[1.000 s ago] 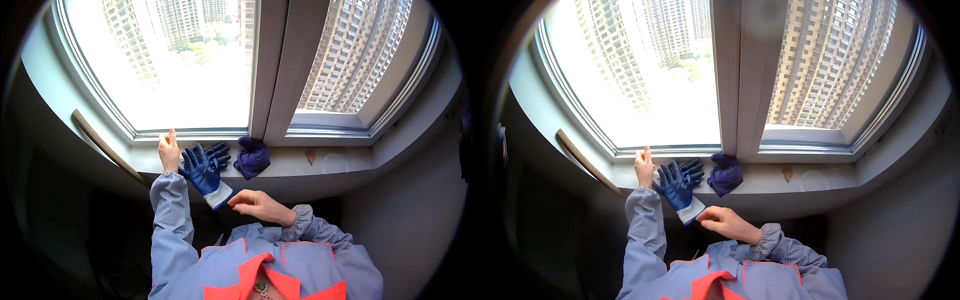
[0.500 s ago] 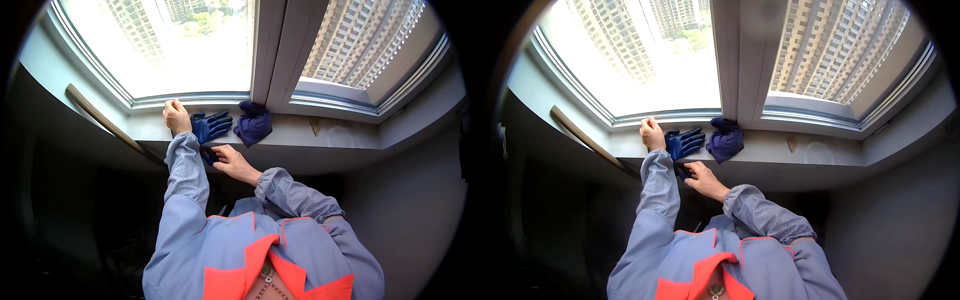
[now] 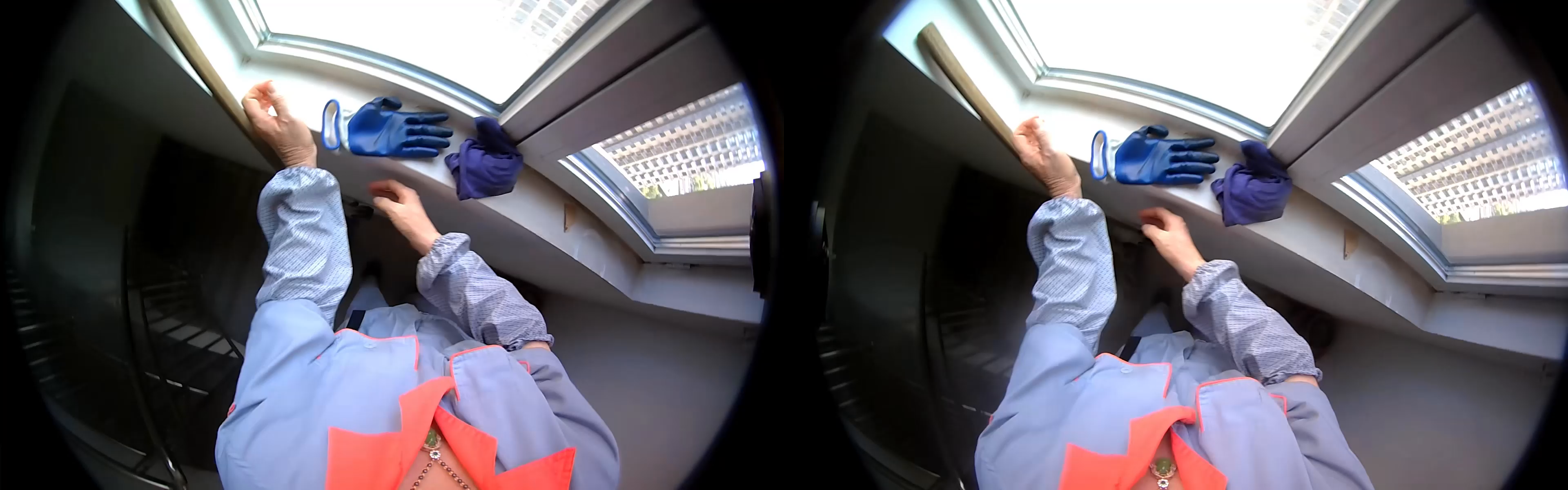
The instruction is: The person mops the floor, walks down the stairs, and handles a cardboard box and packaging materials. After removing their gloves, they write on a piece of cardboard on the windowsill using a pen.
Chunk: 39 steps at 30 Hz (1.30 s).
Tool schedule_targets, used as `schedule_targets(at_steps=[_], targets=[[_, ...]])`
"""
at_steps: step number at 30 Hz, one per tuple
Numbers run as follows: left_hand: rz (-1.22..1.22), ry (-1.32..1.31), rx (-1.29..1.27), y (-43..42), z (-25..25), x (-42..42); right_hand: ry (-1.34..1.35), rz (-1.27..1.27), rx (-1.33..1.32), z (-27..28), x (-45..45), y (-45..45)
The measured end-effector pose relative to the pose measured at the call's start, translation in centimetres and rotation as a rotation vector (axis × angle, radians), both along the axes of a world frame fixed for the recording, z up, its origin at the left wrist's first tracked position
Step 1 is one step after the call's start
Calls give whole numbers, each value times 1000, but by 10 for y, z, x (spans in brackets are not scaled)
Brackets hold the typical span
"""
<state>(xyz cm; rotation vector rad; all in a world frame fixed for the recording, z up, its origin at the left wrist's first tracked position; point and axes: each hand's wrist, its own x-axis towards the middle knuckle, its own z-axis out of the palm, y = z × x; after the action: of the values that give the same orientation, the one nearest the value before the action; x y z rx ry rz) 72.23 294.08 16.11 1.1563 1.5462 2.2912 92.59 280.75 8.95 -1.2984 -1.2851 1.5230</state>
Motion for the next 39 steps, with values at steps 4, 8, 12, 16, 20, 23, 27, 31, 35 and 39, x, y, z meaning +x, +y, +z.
schedule_targets(at_steps=[4,8,12,16,20,23,27,31,35,39], targets=[[-46,141,-241,-104,-43,-58,-334,107,-133,-89,59,-54],[-145,-34,-810,-291,-178,-79,-644,341,-275,-165,102,-111],[-369,-535,-1617,-629,-342,-38,-853,537,-272,-243,133,-148],[-278,-1112,-2024,-762,-330,59,-1105,783,-163,-355,155,-167],[-71,-1402,-1840,-748,-368,124,-1066,994,142,-422,126,-138],[12,-1486,-1672,-707,-417,144,-1159,980,96,-467,41,-109],[48,-1511,-1532,-661,-478,149,-1204,972,202,-557,-52,-66],[76,-1524,-1490,-643,-510,141,-1261,1032,245,-662,-105,-24],[111,-1552,-1485,-640,-527,133,-1337,1120,217,-691,-140,-1],[172,-1582,-1506,-637,-528,124,-1496,1228,266,-741,-146,12]])
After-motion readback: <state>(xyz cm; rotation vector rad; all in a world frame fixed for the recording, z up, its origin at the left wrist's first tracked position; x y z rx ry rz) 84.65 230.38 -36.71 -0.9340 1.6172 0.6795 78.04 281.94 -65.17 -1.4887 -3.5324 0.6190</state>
